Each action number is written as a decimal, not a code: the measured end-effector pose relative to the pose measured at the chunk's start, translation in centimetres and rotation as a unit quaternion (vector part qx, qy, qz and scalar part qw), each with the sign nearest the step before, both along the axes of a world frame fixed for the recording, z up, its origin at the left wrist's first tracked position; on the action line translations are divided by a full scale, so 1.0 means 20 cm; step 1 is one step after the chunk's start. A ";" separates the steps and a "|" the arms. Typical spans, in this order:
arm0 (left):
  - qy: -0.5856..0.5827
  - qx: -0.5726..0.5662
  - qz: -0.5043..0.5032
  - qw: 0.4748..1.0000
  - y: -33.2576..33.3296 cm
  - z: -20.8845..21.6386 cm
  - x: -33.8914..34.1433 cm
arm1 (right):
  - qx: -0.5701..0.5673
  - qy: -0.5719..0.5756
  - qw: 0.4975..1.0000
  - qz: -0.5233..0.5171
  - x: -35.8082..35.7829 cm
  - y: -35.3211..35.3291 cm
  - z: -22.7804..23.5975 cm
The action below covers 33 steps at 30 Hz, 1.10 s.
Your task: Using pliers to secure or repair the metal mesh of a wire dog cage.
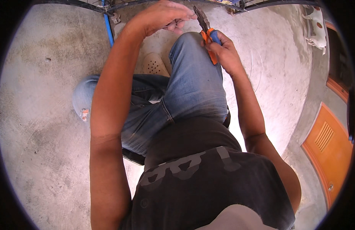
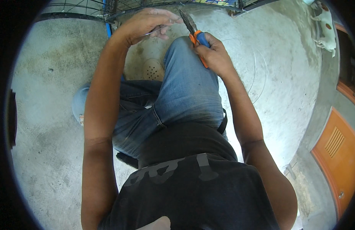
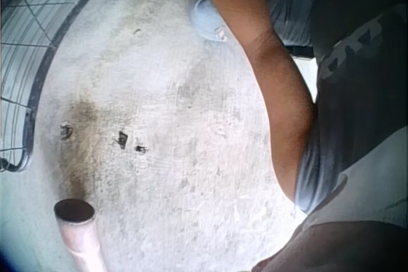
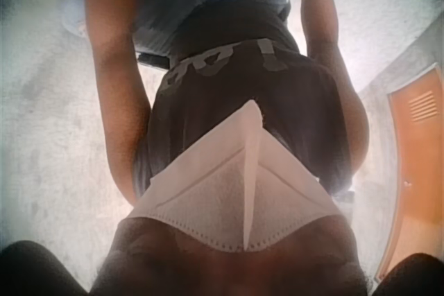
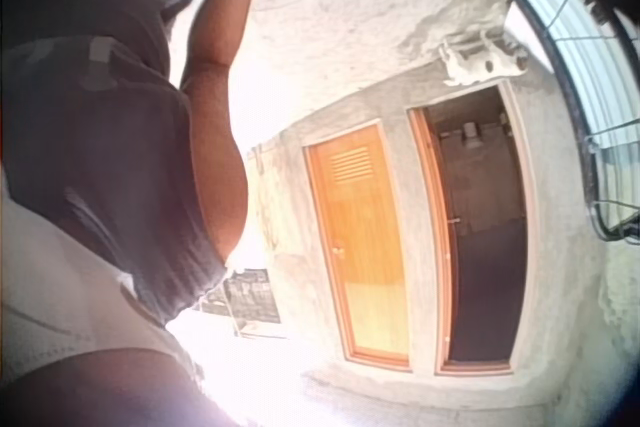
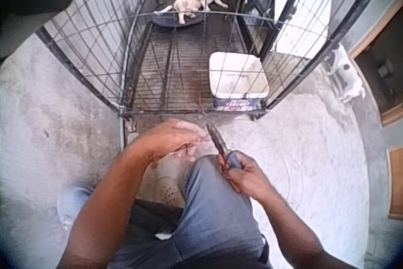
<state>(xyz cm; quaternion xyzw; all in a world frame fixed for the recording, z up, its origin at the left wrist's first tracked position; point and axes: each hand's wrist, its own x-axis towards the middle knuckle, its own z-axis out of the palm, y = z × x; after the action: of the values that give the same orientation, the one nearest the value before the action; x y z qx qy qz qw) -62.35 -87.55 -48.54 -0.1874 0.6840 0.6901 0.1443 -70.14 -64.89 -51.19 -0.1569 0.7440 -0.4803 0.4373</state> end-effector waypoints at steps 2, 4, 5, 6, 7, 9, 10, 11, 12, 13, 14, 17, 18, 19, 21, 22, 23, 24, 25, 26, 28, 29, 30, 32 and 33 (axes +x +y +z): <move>0.006 0.028 -0.007 1.000 -0.01 -0.01 0.00 | 0.029 0.018 0.999 -0.008 0.00 0.01 -0.01; 0.013 0.054 -0.014 0.998 -0.02 -0.02 0.01 | -0.019 -0.009 0.999 -0.043 0.02 0.04 -0.03; 0.006 0.060 -0.004 0.998 -0.02 -0.03 0.01 | -0.022 -0.006 0.999 -0.045 0.03 0.06 -0.02; -0.001 0.067 0.006 0.998 -0.03 -0.04 0.01 | -0.017 -0.033 0.999 -0.026 0.06 0.08 0.00; 0.003 0.065 0.004 0.998 -0.03 -0.03 0.01 | -0.010 -0.060 0.998 -0.008 0.07 0.10 0.02; -0.005 0.116 -0.056 0.992 -0.04 -0.01 -0.01 | 0.010 -0.073 0.997 -0.008 0.05 0.11 0.01; -0.002 0.111 -0.057 0.992 -0.03 -0.03 -0.01 | 0.029 -0.090 0.996 -0.004 0.04 0.11 0.00; 0.001 0.228 0.009 0.974 -0.03 -0.09 0.00 | 0.045 -0.106 0.993 0.001 0.03 0.09 -0.01; 0.004 0.341 0.074 0.937 -0.02 -0.14 0.01 | 0.037 -0.102 0.994 0.002 0.03 0.08 -0.01; 0.009 0.333 0.074 0.940 0.02 -0.20 0.02 | 0.004 -0.123 0.992 -0.015 0.04 0.07 -0.02; 0.022 0.321 0.138 0.937 0.11 -0.23 0.03 | -0.029 -0.141 0.989 -0.032 0.04 0.06 -0.02; 0.026 0.235 0.107 0.966 0.29 -0.19 0.00 | -0.094 -0.194 0.974 -0.064 0.05 0.06 -0.03; 0.015 0.160 0.017 0.987 0.33 -0.16 -0.02 | -0.065 -0.157 0.985 -0.026 0.05 0.06 -0.02; 0.016 0.158 0.014 0.987 0.37 -0.15 -0.03 | -0.068 -0.156 0.985 -0.029 0.06 0.05 -0.01; -0.002 0.148 0.142 0.979 0.45 -0.14 -0.05 | 0.097 -0.082 0.991 0.036 0.06 0.04 0.01; -0.007 0.122 0.194 0.973 0.49 -0.16 -0.06 | 0.104 -0.062 0.992 0.027 0.07 0.03 0.01; -0.006 0.120 0.195 0.973 0.50 -0.18 -0.05 | 0.102 -0.061 0.993 0.028 0.08 0.03 0.01; 0.022 0.118 0.198 0.973 0.51 -0.19 -0.02 | 0.050 -0.052 0.997 0.030 0.12 0.03 0.03; 0.049 0.120 0.199 0.971 0.52 -0.18 -0.02 | 0.000 -0.042 0.999 0.030 0.14 0.05 0.05; 0.050 0.119 0.200 0.971 0.52 -0.16 -0.02 | 0.000 -0.041 0.999 0.031 0.16 0.06 0.06; 0.080 0.146 0.207 0.964 0.51 -0.12 -0.02 | -0.025 -0.112 0.993 0.003 0.20 0.08 0.06; 0.081 0.144 0.208 0.964 0.52 -0.09 -0.03 | -0.026 -0.111 0.993 0.004 0.19 0.08 0.04; 0.062 0.116 0.253 0.959 0.54 -0.06 -0.05 | -0.032 -0.118 0.992 -0.003 0.17 0.09 0.00; 0.044 0.090 0.292 0.951 0.61 -0.03 -0.09 | -0.038 -0.123 0.992 -0.014 0.15 0.08 -0.01; 0.030 0.036 0.331 0.943 0.69 -0.02 -0.12 | -0.027 -0.026 0.999 -0.037 0.16 0.07 -0.01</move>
<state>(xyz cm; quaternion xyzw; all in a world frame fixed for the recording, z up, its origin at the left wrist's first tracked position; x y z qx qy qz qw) -64.73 -73.78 -48.87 -0.3769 0.5618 0.7288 -0.1060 -67.00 -63.57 -51.31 -0.1283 0.7244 -0.5201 0.4338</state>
